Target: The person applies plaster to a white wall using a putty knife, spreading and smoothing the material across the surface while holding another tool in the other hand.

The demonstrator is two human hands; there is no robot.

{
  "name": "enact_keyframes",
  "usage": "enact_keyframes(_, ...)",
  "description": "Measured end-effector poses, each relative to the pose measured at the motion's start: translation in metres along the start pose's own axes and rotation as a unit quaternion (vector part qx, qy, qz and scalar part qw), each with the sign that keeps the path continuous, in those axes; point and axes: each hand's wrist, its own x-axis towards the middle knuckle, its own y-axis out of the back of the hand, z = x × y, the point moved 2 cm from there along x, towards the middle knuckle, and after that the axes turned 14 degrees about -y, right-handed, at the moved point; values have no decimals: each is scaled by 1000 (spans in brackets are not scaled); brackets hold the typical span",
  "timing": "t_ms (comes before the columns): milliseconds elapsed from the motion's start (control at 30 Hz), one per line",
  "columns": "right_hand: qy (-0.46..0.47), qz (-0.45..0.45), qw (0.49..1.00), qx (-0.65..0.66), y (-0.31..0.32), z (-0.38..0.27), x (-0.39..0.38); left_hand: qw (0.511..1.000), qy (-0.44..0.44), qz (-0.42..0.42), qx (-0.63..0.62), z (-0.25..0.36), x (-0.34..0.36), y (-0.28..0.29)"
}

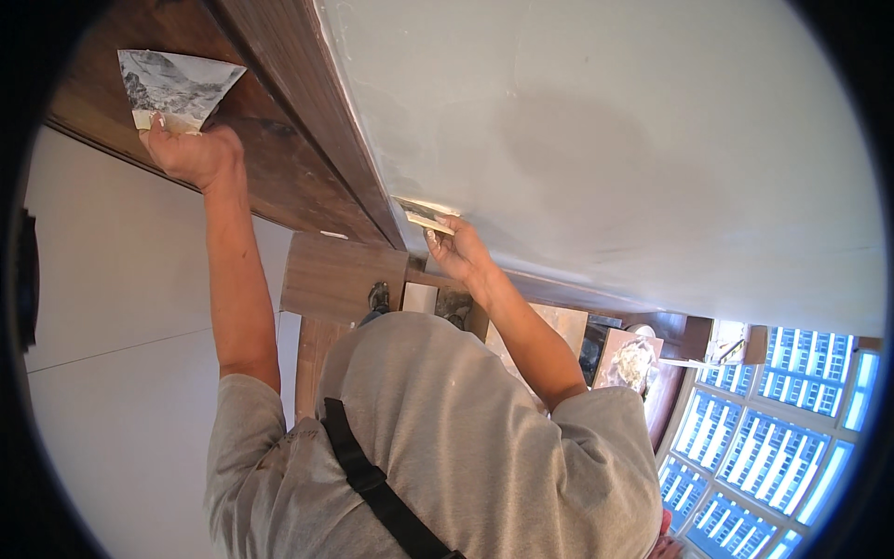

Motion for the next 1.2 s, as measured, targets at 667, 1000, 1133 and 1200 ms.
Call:
enact_keyframes(667, -48, -320, 936, 140, -121, -18, -164, 1000, 8, -13, -3, 5, 2, -2)
enact_keyframes(1000, -17, 53, 998, 12, 10, 9, -27, 1000, 13, -13, 3, 3, 1, -5)
enact_keyframes(1133, -20, 52, 998, -38, 23, 2, -6, 1000, 14, -17, -8, 3, 2, -6)
enact_keyframes(1200, -21, 27, 998, -49, 19, -5, -2, 1000, 19, -15, -12, 6, -1, -9)
